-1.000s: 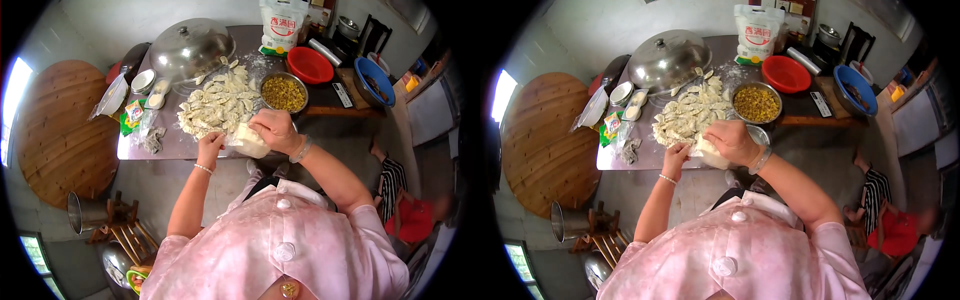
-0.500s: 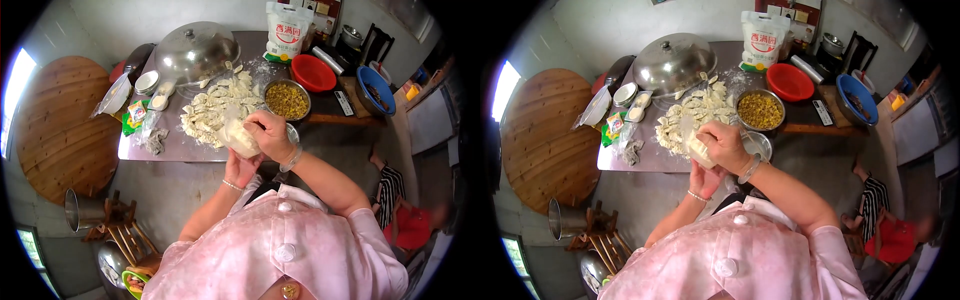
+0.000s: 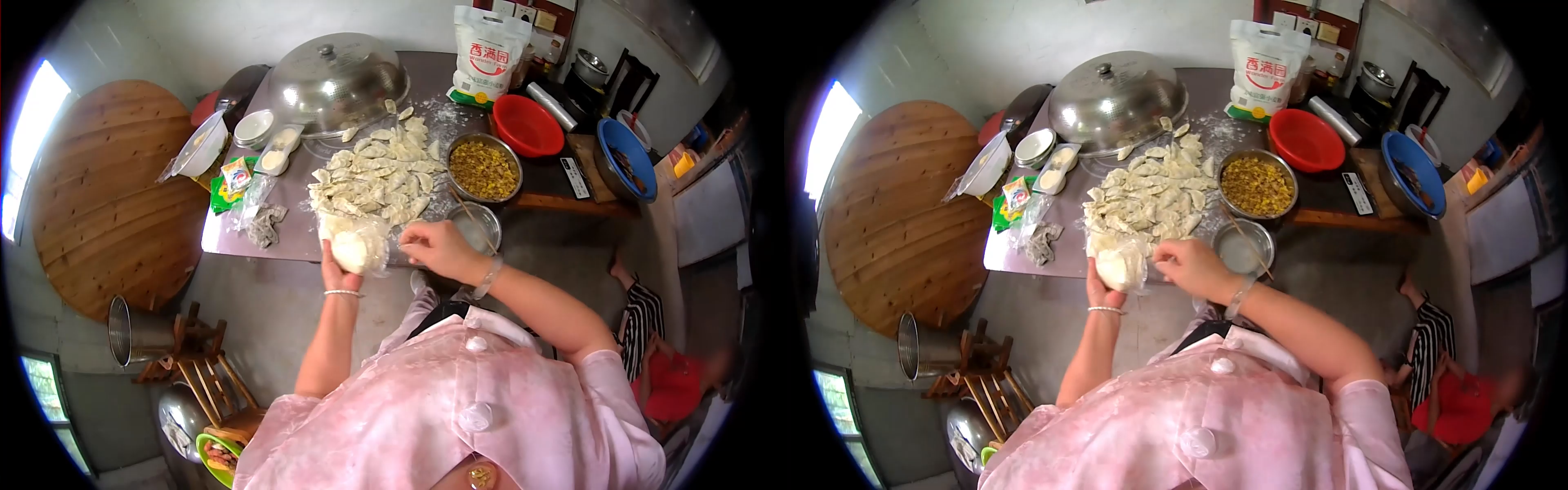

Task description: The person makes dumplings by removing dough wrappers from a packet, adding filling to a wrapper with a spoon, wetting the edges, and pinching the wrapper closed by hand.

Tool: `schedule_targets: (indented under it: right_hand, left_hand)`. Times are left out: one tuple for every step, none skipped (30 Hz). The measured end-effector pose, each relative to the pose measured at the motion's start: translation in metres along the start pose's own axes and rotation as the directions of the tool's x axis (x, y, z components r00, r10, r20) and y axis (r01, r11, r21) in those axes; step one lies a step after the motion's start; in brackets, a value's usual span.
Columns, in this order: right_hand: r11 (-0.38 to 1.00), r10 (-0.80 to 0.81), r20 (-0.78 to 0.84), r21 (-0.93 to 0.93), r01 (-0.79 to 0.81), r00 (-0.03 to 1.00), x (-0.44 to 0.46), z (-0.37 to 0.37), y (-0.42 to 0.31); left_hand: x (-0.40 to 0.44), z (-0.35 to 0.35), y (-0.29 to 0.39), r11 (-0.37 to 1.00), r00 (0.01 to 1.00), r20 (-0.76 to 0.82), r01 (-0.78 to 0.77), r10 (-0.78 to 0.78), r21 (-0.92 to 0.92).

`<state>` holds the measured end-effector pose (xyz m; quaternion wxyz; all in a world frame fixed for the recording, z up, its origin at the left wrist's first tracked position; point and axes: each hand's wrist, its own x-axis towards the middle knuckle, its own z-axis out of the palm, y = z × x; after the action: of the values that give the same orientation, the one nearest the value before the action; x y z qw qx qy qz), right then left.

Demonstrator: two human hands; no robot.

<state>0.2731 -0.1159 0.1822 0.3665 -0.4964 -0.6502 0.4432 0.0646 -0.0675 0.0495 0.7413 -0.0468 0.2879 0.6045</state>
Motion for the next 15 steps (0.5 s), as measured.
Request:
schedule_targets:
  right_hand:
    - [1.000,0.002,0.018,-0.002,-0.002,1.000,-0.002,-0.007,0.002]
    - [0.999,0.034,0.013,-0.032,-0.034,0.999,-0.005,-0.018,0.003]
    - [0.997,0.065,0.015,-0.031,-0.065,0.998,-0.007,-0.028,0.013]
    - [0.993,0.119,0.011,0.007,-0.119,0.993,-0.011,-0.039,0.019]
    - [0.987,0.161,-0.010,0.011,-0.161,0.987,-0.016,-0.047,0.025]
    - [0.979,0.204,-0.031,0.016,-0.203,0.979,-0.023,-0.055,0.030]
    - [0.968,0.250,-0.036,0.030,-0.249,0.968,-0.029,-0.063,0.035]
    - [0.954,0.297,-0.039,0.046,-0.295,0.954,-0.037,-0.070,0.041]
    - [0.941,0.338,-0.050,0.047,-0.336,0.940,-0.044,-0.078,0.047]
    - [0.924,0.381,-0.061,0.049,-0.378,0.923,-0.052,-0.086,0.053]
    - [0.907,0.422,-0.075,0.049,-0.419,0.904,-0.059,-0.094,0.059]
    - [0.898,0.440,-0.098,0.053,-0.436,0.893,-0.065,-0.101,0.064]
    - [0.889,0.458,-0.121,0.059,-0.454,0.881,-0.072,-0.108,0.067]
    - [0.878,0.479,-0.144,0.068,-0.475,0.866,-0.077,-0.114,0.070]
    - [0.872,0.489,-0.173,0.059,-0.487,0.855,-0.083,-0.120,0.073]
  left_hand:
    - [0.005,-0.006,0.016,0.998,0.999,-0.045,-0.005,0.007,0.056]
    - [0.013,-0.013,0.031,0.996,0.998,-0.064,-0.005,0.011,0.086]
    - [0.021,-0.022,0.046,0.993,0.996,-0.083,-0.004,0.014,0.116]
    - [0.033,-0.034,0.061,0.991,0.996,-0.084,0.001,0.011,0.135]
    - [0.047,-0.047,0.075,0.988,0.996,-0.084,0.007,0.006,0.154]
    - [0.056,-0.053,0.088,0.982,0.996,-0.083,0.002,0.014,0.190]
    - [0.065,-0.058,0.099,0.977,0.992,-0.120,-0.003,0.030,0.215]
    - [0.072,-0.061,0.108,0.971,0.989,-0.140,-0.005,0.040,0.238]
    - [0.083,-0.066,0.118,0.965,0.986,-0.160,-0.006,0.050,0.262]
    - [0.098,-0.077,0.130,0.960,0.986,-0.163,0.011,0.036,0.280]
    - [0.114,-0.087,0.140,0.954,0.986,-0.165,0.030,0.021,0.298]
    - [0.120,-0.088,0.146,0.941,0.981,-0.182,0.001,0.064,0.338]
    - [0.128,-0.088,0.148,0.915,0.975,-0.199,-0.009,0.097,0.403]
    - [0.129,-0.082,0.150,0.884,0.968,-0.215,-0.013,0.128,0.467]
    - [0.126,-0.073,0.151,0.846,0.960,-0.231,-0.011,0.158,0.532]
